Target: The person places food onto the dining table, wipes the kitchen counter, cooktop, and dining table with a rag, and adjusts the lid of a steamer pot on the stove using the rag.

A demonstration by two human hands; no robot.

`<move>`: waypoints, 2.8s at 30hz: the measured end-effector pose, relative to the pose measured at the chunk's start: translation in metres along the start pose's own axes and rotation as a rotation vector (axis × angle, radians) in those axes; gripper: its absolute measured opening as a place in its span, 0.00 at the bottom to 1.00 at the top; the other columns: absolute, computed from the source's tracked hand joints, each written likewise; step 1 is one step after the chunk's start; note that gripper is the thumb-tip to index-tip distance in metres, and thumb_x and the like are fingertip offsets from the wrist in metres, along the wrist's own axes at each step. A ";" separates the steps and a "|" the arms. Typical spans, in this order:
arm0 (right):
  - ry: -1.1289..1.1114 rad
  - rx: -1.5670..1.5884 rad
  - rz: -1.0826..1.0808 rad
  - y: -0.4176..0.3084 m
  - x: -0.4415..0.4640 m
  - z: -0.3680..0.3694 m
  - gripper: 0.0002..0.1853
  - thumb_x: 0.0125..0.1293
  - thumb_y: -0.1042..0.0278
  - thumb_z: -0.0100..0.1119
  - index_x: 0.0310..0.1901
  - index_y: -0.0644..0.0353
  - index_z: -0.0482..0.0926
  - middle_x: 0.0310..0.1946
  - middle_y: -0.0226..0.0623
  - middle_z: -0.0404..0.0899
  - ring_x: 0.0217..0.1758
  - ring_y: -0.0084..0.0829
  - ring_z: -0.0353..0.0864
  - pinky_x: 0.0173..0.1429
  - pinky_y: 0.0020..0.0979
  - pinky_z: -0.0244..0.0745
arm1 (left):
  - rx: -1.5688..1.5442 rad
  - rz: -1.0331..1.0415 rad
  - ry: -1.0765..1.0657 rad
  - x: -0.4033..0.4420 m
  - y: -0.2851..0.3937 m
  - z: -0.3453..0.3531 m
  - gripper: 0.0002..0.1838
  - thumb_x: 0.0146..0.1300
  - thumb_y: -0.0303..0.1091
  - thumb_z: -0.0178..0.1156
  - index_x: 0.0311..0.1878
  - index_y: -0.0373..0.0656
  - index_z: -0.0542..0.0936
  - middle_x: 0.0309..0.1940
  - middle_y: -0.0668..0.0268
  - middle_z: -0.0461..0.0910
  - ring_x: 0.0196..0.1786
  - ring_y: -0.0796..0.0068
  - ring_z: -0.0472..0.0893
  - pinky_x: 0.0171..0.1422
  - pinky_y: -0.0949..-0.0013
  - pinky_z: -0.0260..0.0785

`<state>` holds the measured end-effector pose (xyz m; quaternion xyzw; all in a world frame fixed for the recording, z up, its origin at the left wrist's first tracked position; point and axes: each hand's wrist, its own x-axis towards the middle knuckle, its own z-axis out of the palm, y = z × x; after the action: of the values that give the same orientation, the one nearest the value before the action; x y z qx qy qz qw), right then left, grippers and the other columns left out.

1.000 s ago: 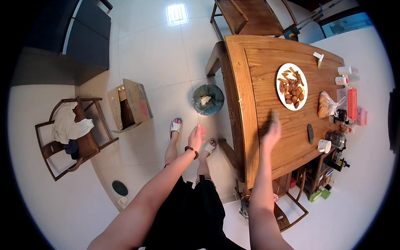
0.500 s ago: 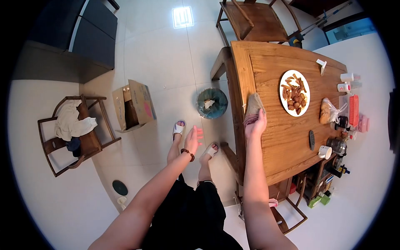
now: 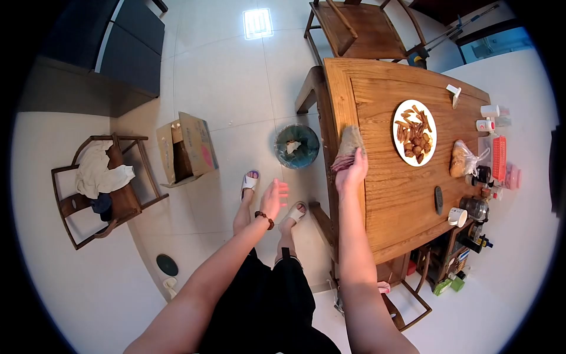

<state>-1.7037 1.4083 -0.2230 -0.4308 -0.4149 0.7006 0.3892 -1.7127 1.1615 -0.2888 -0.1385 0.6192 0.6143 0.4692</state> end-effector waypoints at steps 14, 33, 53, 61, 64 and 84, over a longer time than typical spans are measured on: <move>-0.322 -1.085 -0.484 -0.016 0.096 -0.011 0.24 0.77 0.71 0.48 0.72 0.60 0.73 0.74 0.51 0.70 0.81 0.51 0.64 0.86 0.44 0.53 | 0.025 -0.056 0.042 0.014 -0.001 -0.028 0.41 0.77 0.72 0.37 0.60 0.41 0.78 0.54 0.59 0.83 0.52 0.69 0.82 0.46 0.65 0.78; 0.200 -0.370 -0.318 -0.133 -0.025 -0.195 0.19 0.83 0.63 0.48 0.65 0.64 0.76 0.42 0.37 0.87 0.31 0.23 0.83 0.30 0.25 0.75 | 0.117 -0.083 -0.092 0.018 0.014 0.039 0.36 0.79 0.67 0.38 0.60 0.42 0.79 0.54 0.59 0.83 0.53 0.68 0.83 0.49 0.62 0.79; 0.608 -0.693 -0.248 -0.166 0.063 -0.454 0.25 0.84 0.57 0.42 0.69 0.68 0.75 0.66 0.52 0.79 0.71 0.43 0.77 0.75 0.39 0.67 | 1.294 1.272 -0.109 0.001 0.013 0.327 0.25 0.70 0.41 0.63 0.66 0.42 0.75 0.73 0.52 0.68 0.78 0.49 0.64 0.83 0.41 0.49; 0.483 -1.005 -0.523 -0.215 0.078 -0.466 0.25 0.85 0.61 0.42 0.74 0.68 0.69 0.74 0.52 0.70 0.78 0.45 0.69 0.81 0.42 0.60 | 1.377 1.225 -0.104 -0.002 0.023 0.341 0.27 0.69 0.43 0.62 0.66 0.39 0.74 0.74 0.50 0.67 0.79 0.47 0.62 0.83 0.40 0.46; 0.361 -1.548 -0.428 -0.175 0.090 -0.449 0.27 0.83 0.62 0.42 0.76 0.66 0.65 0.80 0.52 0.59 0.86 0.49 0.51 0.87 0.46 0.42 | 1.385 1.211 -0.118 -0.006 0.025 0.344 0.27 0.68 0.42 0.62 0.66 0.38 0.74 0.74 0.49 0.67 0.79 0.46 0.62 0.83 0.39 0.46; 0.290 -0.629 -0.342 -0.221 0.094 -0.383 0.26 0.86 0.56 0.38 0.74 0.65 0.69 0.72 0.49 0.73 0.76 0.44 0.70 0.81 0.45 0.61 | 1.408 1.178 -0.079 -0.011 0.023 0.340 0.27 0.68 0.44 0.61 0.67 0.43 0.76 0.76 0.55 0.67 0.80 0.53 0.62 0.83 0.42 0.47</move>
<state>-1.3379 1.6656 -0.1563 -0.5481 -0.6161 0.3959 0.4041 -1.5840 1.4645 -0.1999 0.5383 0.8044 0.2393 0.0774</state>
